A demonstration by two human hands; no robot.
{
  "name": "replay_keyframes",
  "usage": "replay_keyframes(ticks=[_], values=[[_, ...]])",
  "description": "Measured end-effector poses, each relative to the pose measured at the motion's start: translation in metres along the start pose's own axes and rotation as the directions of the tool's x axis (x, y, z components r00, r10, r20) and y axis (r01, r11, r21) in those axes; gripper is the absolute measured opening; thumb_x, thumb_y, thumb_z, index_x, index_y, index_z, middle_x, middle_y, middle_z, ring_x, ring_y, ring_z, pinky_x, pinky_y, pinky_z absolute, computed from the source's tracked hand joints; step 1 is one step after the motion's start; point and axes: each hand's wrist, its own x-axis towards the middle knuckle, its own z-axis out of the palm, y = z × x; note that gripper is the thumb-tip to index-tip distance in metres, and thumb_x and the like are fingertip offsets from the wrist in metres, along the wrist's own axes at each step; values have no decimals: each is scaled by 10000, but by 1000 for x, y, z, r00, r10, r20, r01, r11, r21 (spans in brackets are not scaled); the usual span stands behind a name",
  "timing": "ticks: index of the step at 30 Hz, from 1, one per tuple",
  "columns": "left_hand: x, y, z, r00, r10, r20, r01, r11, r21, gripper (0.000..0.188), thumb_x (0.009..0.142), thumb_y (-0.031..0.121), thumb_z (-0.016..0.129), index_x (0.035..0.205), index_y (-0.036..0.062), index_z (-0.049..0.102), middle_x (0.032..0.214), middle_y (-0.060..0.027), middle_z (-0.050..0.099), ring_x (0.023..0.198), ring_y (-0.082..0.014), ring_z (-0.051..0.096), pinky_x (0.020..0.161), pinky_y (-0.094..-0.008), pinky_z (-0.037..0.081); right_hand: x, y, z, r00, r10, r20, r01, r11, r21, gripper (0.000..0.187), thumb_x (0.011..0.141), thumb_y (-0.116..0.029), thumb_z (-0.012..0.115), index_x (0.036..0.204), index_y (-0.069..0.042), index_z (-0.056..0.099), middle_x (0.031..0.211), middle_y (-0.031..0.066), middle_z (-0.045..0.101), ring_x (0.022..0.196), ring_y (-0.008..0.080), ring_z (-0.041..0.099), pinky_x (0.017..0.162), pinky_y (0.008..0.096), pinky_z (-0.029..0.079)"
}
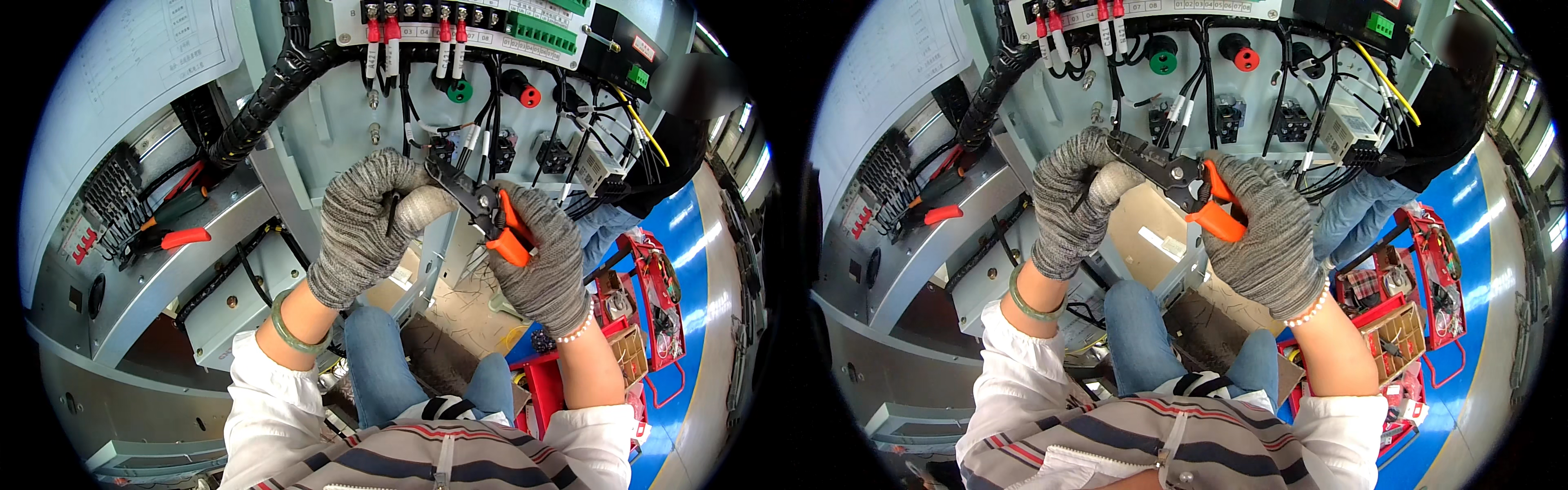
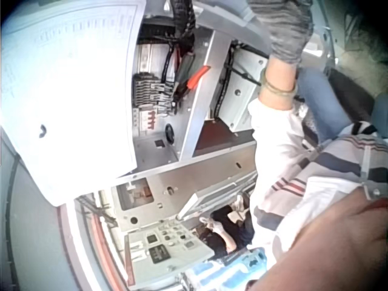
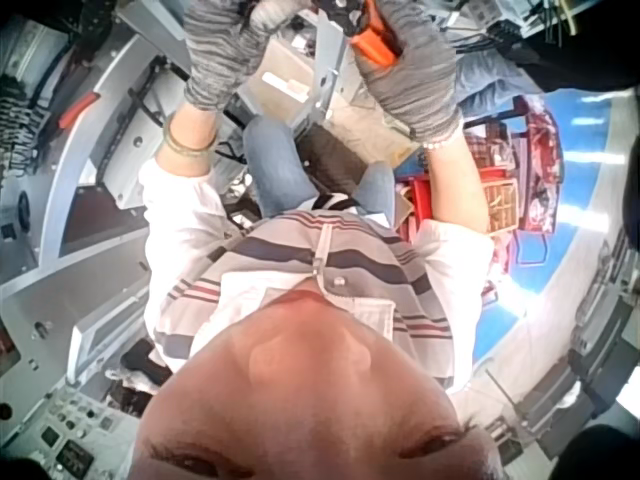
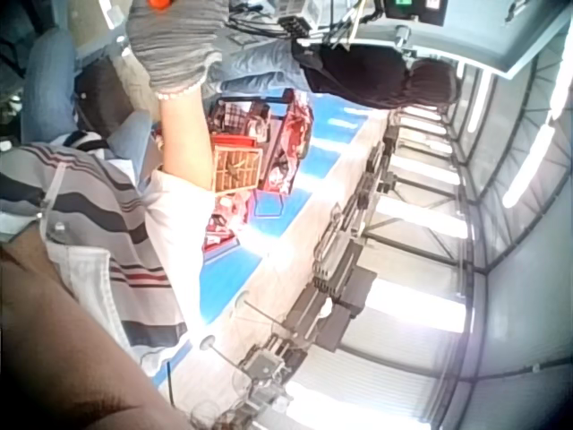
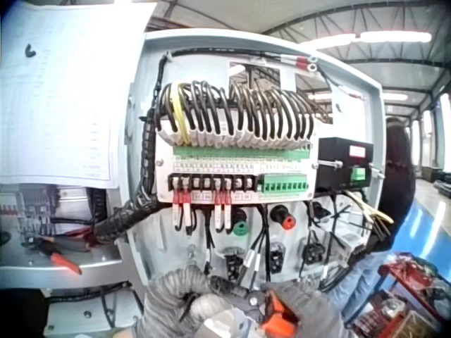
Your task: The person strips insulation from multiple black and yellow wires using pliers and inserts the wire ends into terminal blocks inside an open electrical control panel. The person repeatedly selects wires, strips them, and connects them to terminals.
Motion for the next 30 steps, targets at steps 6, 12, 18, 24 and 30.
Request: replay_keyframes(ticks=[6,12,18,24,30], values=[[0,-8,4,997,67,-44,-72,991,-110,240,707,219,774,764,43,621,665,-29,592,594,-84,538,556,-246,457,-8,6,9,1000,-13,-3,13,987,158,505,633,-55,682,1120,-28,553,973,137,606,887,263,609,800,336,479],[-8,-15,-3,998,14,-60,-22,990,-137,264,669,193,798,824,47,641,663,-14,573,611,-86,536,576,-238,456,-7,5,3,949,-199,-245,161,973,-165,522,616,-129,699,1108,-29,560,896,146,582,761,298,575,660,367,483],[-13,-1,-6,987,103,120,-96,993,-62,316,698,75,747,975,26,603,885,-44,584,795,-130,575,714,-272,480,-9,2,-12,983,-73,-167,84,994,64,517,627,-71,673,1129,-49,550,929,126,576,807,252,596,681,318,495],[-21,-10,-18,969,218,119,-220,976,0,162,811,40,600,973,38,615,999,-97,619,875,-156,611,760,-281,505,0,17,-20,973,-163,-163,157,987,-46,556,615,-90,680,1152,-67,537,954,131,565,807,287,579,677,362,480],[-3,11,-19,987,-125,101,130,990,-45,214,825,111,630,1025,33,641,835,-71,663,658,-102,598,616,-238,489,10,12,-17,961,-260,-95,225,933,-280,595,584,-139,687,1156,-72,540,851,165,519,803,339,530,702,408,444]])
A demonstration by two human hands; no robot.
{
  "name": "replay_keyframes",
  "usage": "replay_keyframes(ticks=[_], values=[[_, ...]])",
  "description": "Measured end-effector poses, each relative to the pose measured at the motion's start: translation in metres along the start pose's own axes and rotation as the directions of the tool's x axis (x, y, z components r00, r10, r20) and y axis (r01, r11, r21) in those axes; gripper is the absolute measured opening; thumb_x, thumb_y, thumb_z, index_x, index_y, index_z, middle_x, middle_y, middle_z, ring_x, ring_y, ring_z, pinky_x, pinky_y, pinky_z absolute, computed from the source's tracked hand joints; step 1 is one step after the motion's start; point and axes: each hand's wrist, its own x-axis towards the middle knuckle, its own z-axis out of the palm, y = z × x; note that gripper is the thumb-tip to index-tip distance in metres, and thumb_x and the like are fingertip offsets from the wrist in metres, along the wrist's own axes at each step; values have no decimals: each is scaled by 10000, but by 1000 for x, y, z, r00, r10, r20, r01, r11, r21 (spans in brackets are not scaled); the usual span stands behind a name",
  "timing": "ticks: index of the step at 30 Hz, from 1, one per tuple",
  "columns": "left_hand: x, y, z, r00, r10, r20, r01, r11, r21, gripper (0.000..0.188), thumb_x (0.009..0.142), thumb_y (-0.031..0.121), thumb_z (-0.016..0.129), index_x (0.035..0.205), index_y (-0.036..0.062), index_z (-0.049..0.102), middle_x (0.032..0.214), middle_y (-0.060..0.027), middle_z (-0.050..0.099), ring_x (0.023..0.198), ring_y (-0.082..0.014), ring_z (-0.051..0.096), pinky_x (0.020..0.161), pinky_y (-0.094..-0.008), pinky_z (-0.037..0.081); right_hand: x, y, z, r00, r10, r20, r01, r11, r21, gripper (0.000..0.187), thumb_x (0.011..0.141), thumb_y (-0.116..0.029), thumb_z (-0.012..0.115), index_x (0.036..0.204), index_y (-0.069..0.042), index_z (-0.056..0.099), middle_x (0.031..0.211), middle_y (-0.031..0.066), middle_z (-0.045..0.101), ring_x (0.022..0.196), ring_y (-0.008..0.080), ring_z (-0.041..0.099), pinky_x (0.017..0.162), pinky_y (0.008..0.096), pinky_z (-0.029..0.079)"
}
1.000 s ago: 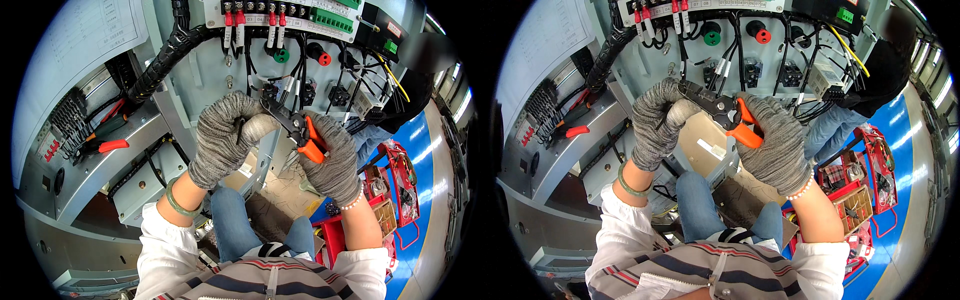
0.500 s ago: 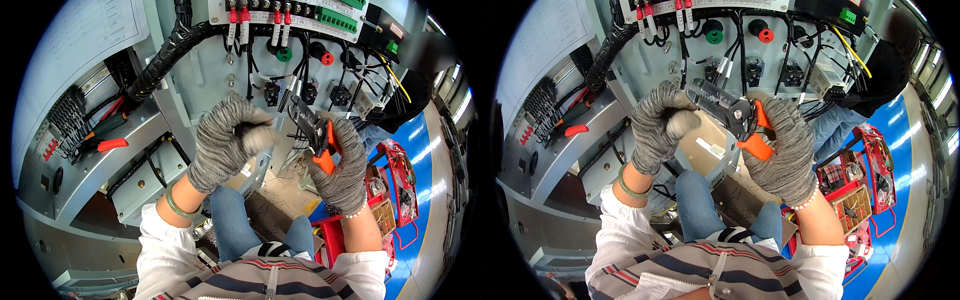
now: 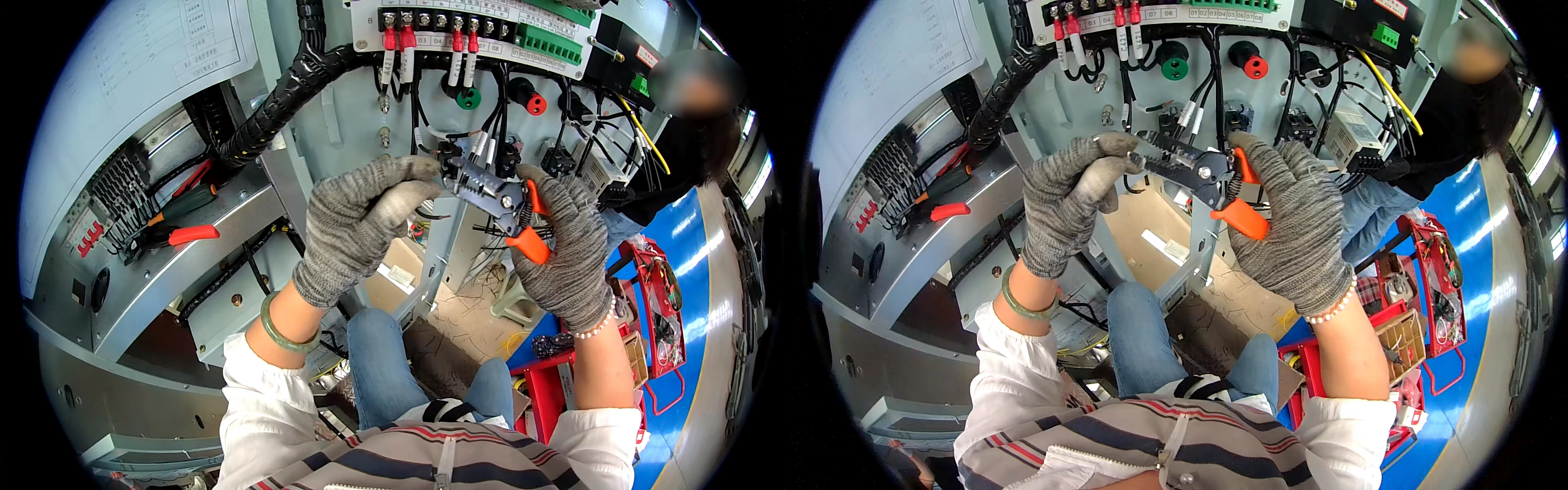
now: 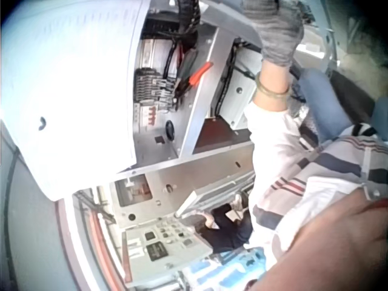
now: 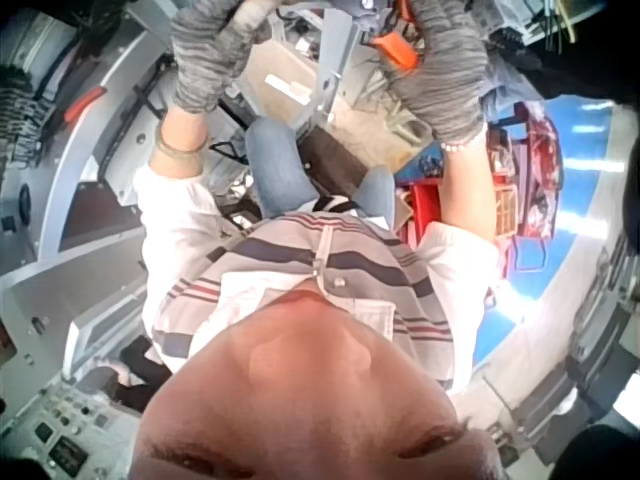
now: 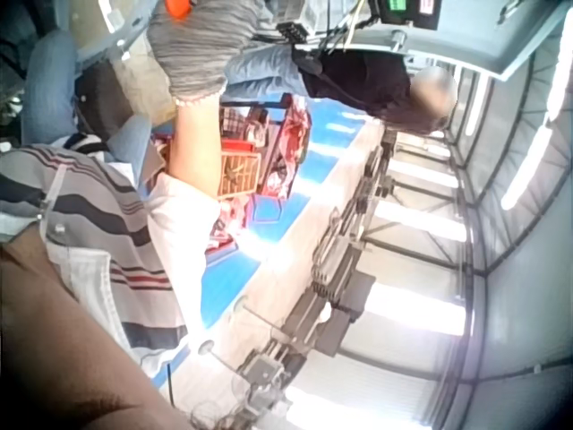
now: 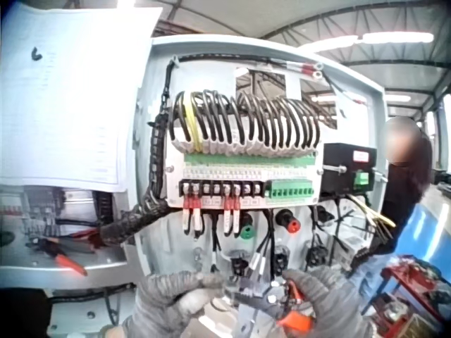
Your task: The person strips insulation from multiple black and yellow wires using pliers and inserts the wire ends into terminal blocks inside an open electrical control panel. The person repeatedly selects wires, strips them, and connects them to terminals.
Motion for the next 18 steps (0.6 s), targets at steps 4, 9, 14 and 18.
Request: replay_keyframes(ticks=[4,9,14,18], values=[[5,-3,6,996,85,-31,-83,996,44,192,818,149,651,961,21,668,730,-30,645,523,-56,526,495,-212,440,10,-9,-4,997,26,76,-25,1000,-8,617,564,-142,701,1156,-67,544,816,140,498,749,329,522,662,405,442],[5,-4,8,994,101,39,-104,991,84,217,829,175,647,976,15,645,736,-15,624,582,-56,535,531,-212,443,10,-13,-6,999,34,27,-33,999,-43,617,567,-159,712,1154,-69,544,827,145,504,762,331,527,664,409,443],[2,-6,11,991,130,-25,-126,986,108,213,845,189,629,980,24,622,740,0,592,608,-51,528,551,-204,439,10,-15,-5,999,39,20,-37,998,-53,619,568,-160,711,1156,-67,541,856,164,516,791,339,534,690,417,452],[3,-6,11,990,134,-42,-128,984,124,201,849,190,625,979,37,628,732,4,592,601,-46,519,543,-198,433,11,-16,-6,999,29,24,-28,998,-48,618,571,-162,707,1157,-59,538,866,178,517,799,349,533,704,425,452]])
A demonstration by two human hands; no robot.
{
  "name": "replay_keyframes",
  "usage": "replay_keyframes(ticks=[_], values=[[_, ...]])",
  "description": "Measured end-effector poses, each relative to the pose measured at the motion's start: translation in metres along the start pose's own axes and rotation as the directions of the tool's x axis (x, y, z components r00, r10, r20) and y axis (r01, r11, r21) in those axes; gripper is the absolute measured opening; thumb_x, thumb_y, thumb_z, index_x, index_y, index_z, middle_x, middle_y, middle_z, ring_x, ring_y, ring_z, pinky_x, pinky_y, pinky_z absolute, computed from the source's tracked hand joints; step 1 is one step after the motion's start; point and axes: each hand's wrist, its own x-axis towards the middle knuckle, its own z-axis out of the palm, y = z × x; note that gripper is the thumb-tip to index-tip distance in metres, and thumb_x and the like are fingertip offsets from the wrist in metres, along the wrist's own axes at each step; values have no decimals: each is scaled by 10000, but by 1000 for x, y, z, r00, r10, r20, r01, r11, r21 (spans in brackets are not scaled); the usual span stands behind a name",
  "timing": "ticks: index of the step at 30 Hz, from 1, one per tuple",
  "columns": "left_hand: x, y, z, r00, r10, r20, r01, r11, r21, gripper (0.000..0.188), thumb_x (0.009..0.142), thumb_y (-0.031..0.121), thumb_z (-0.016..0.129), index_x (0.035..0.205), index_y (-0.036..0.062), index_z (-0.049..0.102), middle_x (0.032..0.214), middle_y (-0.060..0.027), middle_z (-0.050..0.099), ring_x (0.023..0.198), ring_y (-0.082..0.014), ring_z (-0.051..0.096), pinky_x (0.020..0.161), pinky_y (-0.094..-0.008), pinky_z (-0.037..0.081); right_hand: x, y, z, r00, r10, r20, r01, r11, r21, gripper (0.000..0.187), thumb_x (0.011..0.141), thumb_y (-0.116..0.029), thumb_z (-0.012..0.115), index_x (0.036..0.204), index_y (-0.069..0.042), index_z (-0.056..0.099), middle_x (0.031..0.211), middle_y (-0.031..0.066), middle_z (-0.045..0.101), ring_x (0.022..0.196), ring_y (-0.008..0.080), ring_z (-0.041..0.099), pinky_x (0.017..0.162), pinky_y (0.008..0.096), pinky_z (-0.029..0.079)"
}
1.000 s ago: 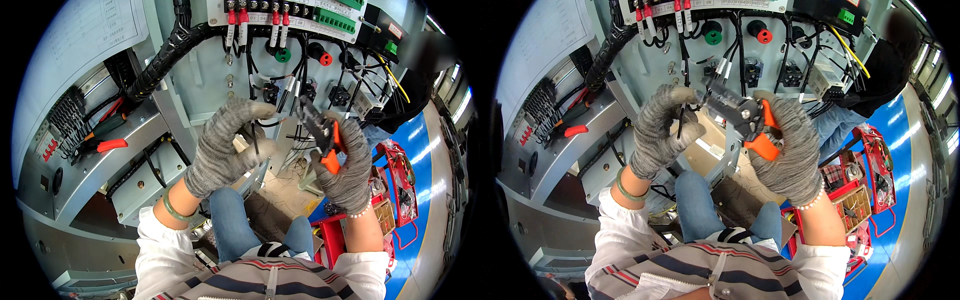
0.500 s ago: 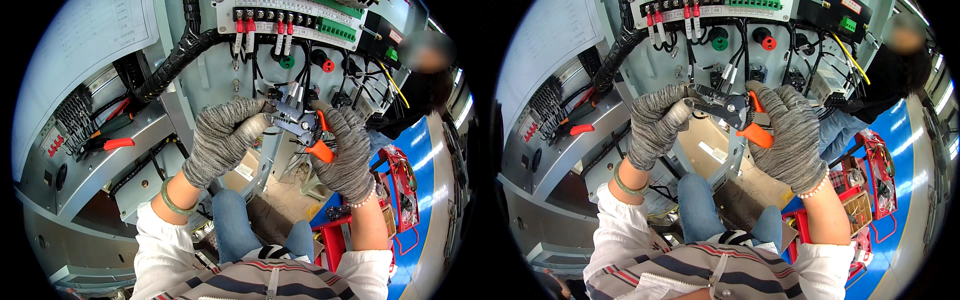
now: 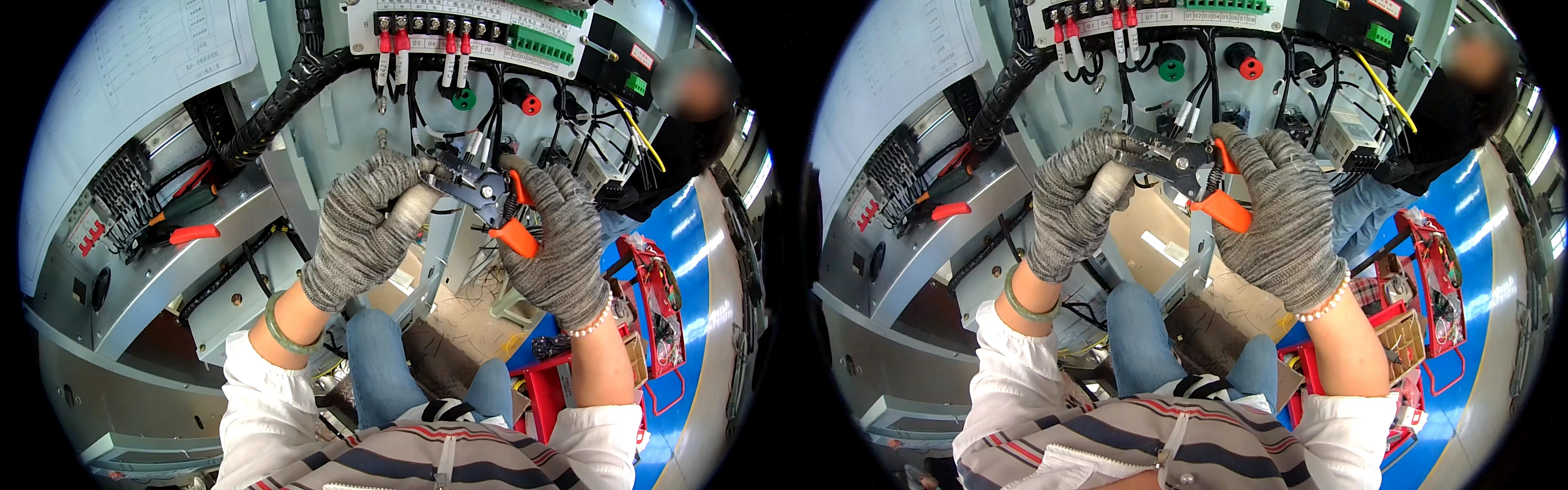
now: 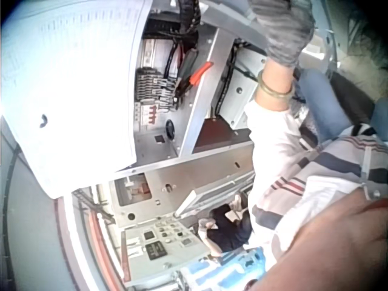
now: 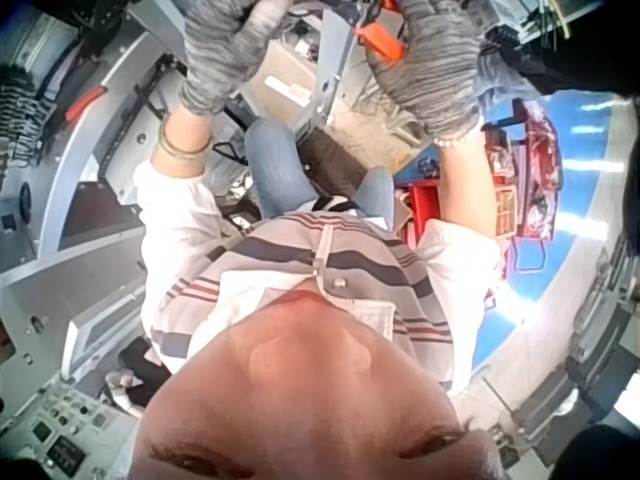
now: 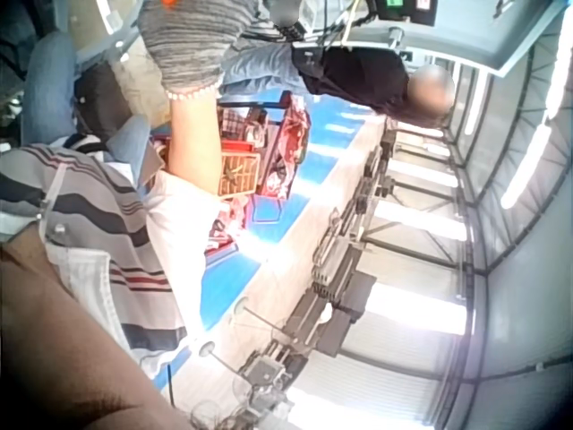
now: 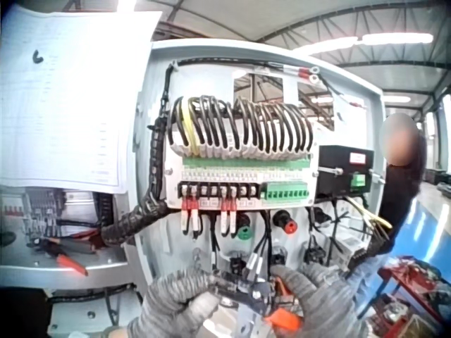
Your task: The person strips insulation from multiple black and yellow wires using pliers and inserts the wire ends into terminal blocks inside an open electrical control panel. The person repeatedly selects wires, strips them, and connects them to terminals.
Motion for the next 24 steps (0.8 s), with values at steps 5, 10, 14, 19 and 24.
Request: replay_keyframes(ticks=[5,10,14,19,24], values=[[3,8,-1,992,-91,83,95,994,-49,199,816,109,625,985,5,631,724,-67,571,600,-119,572,588,-253,469,1,1,1,1000,-11,20,11,1000,10,623,573,-164,704,1162,-52,535,867,188,515,801,355,531,706,428,452],[3,6,-1,994,-60,92,68,994,-88,190,819,107,626,971,-6,627,719,-52,571,575,-89,559,563,-235,461,3,0,2,995,29,94,-33,998,48,638,571,-172,704,1174,-53,531,879,188,513,814,352,530,717,429,451],[2,8,-1,993,-84,83,95,986,-136,181,821,105,624,964,-6,627,716,-44,571,576,-81,555,560,-233,461,1,1,3,998,-4,58,3,1000,14,641,566,-176,707,1172,-62,532,877,184,509,811,345,529,716,425,455],[2,2,-2,997,-33,69,41,993,-115,191,828,186,645,935,28,649,759,-13,625,629,-68,547,575,-214,450,1,3,4,997,3,80,-3,1000,2,622,584,-180,701,1171,-65,530,878,177,515,819,340,538,709,421,461],[8,-3,0,990,125,58,-124,992,-17,124,799,105,633,882,14,642,681,-63,559,605,-134,547,570,-276,443,-4,3,5,990,70,119,-72,997,20,567,627,-193,697,1157,-64,539,873,148,549,789,329,570,690,413,472]])
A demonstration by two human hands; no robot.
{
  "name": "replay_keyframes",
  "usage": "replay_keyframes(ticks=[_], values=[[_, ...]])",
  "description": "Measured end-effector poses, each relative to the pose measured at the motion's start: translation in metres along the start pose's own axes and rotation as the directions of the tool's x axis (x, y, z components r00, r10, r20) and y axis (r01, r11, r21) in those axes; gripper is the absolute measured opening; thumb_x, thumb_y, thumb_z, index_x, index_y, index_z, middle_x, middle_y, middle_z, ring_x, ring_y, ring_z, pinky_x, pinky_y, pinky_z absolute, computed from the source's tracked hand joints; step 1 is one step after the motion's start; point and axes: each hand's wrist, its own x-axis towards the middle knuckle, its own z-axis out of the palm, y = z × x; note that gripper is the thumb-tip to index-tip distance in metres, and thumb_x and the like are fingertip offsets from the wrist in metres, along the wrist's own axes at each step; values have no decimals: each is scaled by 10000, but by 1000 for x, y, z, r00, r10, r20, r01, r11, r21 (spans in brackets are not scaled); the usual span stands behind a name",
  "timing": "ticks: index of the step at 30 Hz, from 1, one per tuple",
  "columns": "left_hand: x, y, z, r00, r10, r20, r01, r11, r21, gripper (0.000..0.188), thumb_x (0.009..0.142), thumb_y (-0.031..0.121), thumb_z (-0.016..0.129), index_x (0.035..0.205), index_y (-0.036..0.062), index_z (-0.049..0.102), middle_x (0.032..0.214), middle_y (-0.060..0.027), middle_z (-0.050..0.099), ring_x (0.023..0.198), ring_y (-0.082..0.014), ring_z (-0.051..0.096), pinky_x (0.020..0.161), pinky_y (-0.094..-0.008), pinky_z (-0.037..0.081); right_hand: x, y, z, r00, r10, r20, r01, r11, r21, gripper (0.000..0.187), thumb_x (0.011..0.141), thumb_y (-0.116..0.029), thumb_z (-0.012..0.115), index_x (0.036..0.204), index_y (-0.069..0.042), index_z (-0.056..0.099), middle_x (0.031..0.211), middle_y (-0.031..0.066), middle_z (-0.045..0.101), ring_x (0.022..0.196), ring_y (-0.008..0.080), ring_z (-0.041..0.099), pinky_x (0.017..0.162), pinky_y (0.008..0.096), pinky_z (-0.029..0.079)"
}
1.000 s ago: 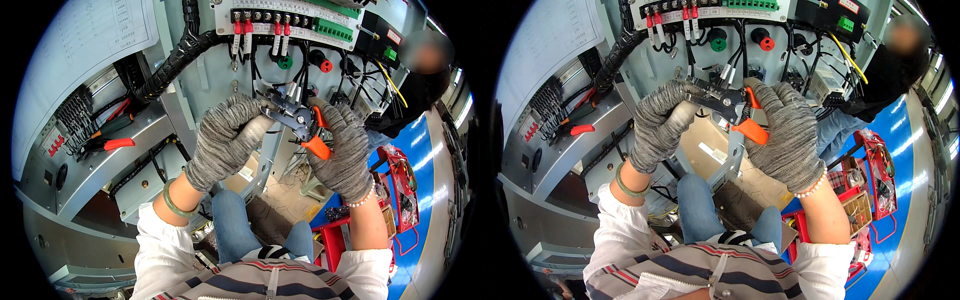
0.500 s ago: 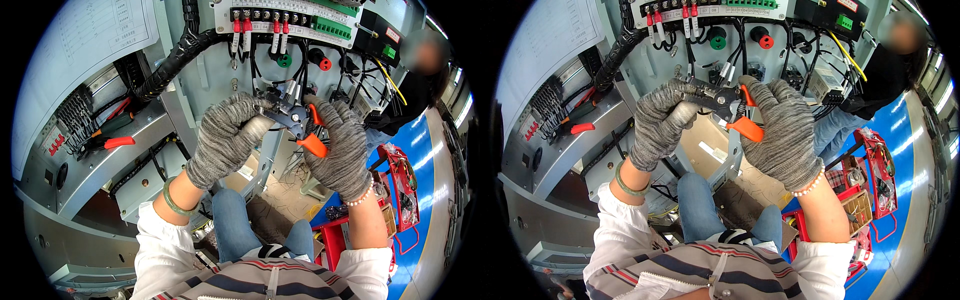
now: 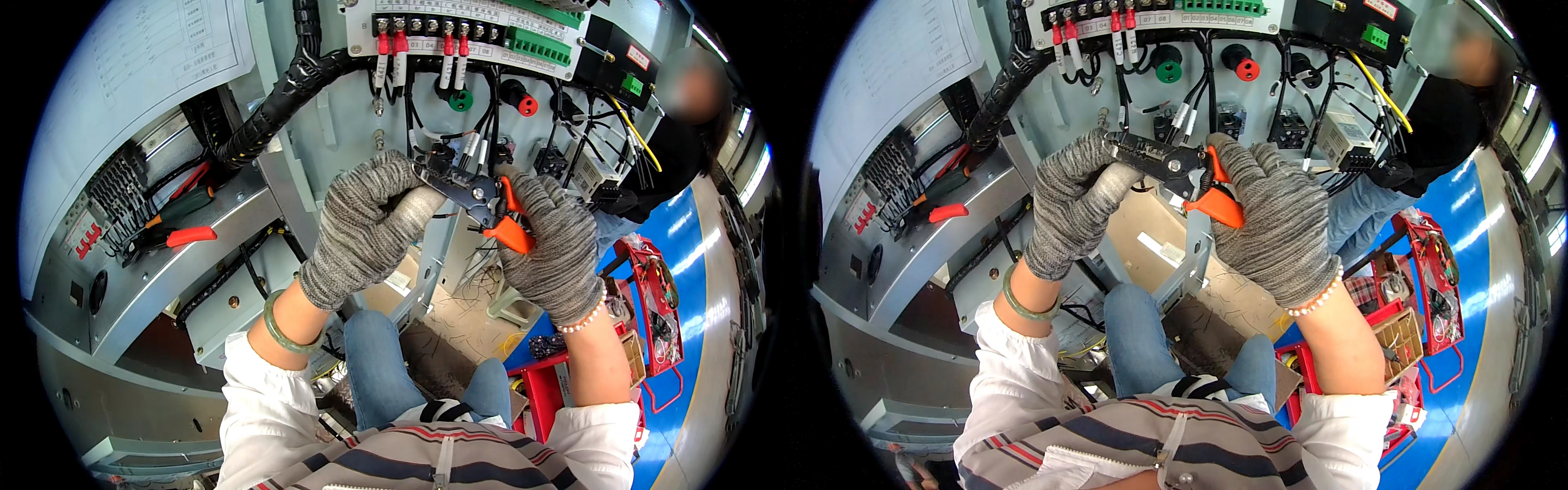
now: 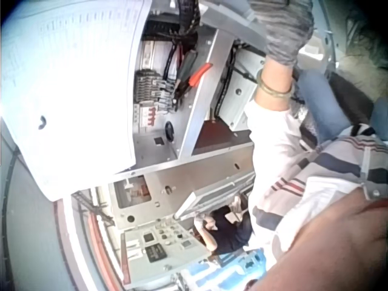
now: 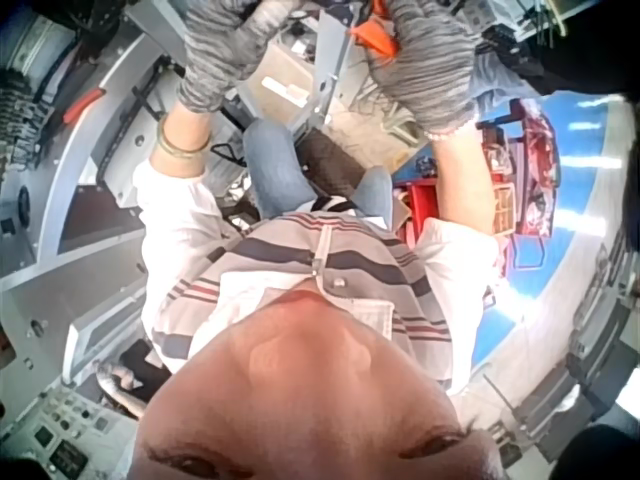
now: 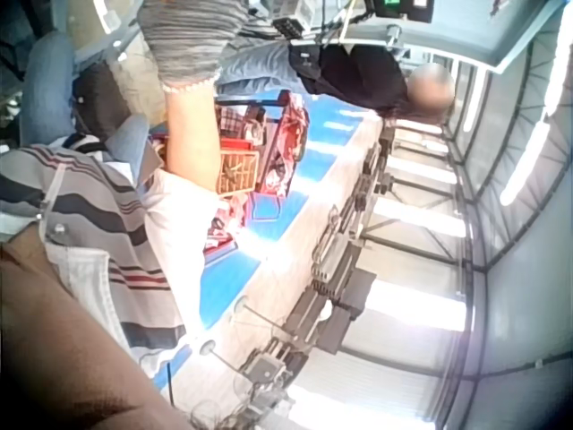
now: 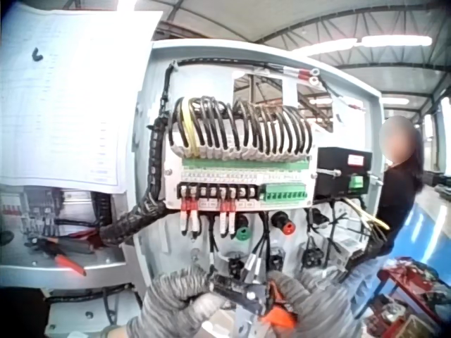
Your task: The person strips insulation from multiple black and yellow wires using pliers and inserts the wire ends into terminal blocks inside an open electrical control panel. The person repeatedly selects wires, strips them, and connects them to terminals.
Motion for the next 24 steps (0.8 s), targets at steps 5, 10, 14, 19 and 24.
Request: replay_keyframes(ticks=[5,10,14,19,24], values=[[-2,8,-8,995,-93,39,93,996,-12,106,767,114,654,829,29,658,719,-58,576,673,-167,558,621,-287,437,-4,1,2,994,3,105,-27,973,229,464,686,-230,695,1087,-26,580,905,187,612,808,321,608,685,382,492],[-4,1,-10,991,-131,-8,131,991,19,119,736,127,699,790,28,663,712,-56,603,671,-153,566,635,-282,444,-6,2,9,993,-20,114,-27,918,395,463,687,-223,691,1090,-27,572,885,170,611,791,318,615,685,385,494],[-3,0,-1,989,-121,-80,109,984,-142,152,729,138,722,784,15,652,724,-42,611,647,-116,559,620,-266,452,-9,0,9,999,-29,24,22,964,265,478,684,-204,682,1109,-27,554,870,154,597,768,308,613,667,399,491],[-6,-13,-2,989,-40,-142,33,998,-52,193,694,137,765,780,14,644,713,-31,602,634,-106,546,603,-256,448,-10,-10,4,998,59,12,-59,997,39,508,683,-189,667,1148,-40,528,904,151,581,775,310,605,663,409,481],[-5,-13,1,992,4,-129,-8,1000,-30,226,667,143,789,784,13,646,706,-40,598,619,-118,541,578,-252,439,-16,-1,16,999,26,33,-36,927,373,531,642,-169,680,1138,-43,539,918,169,563,791,329,576,680,411,475]])
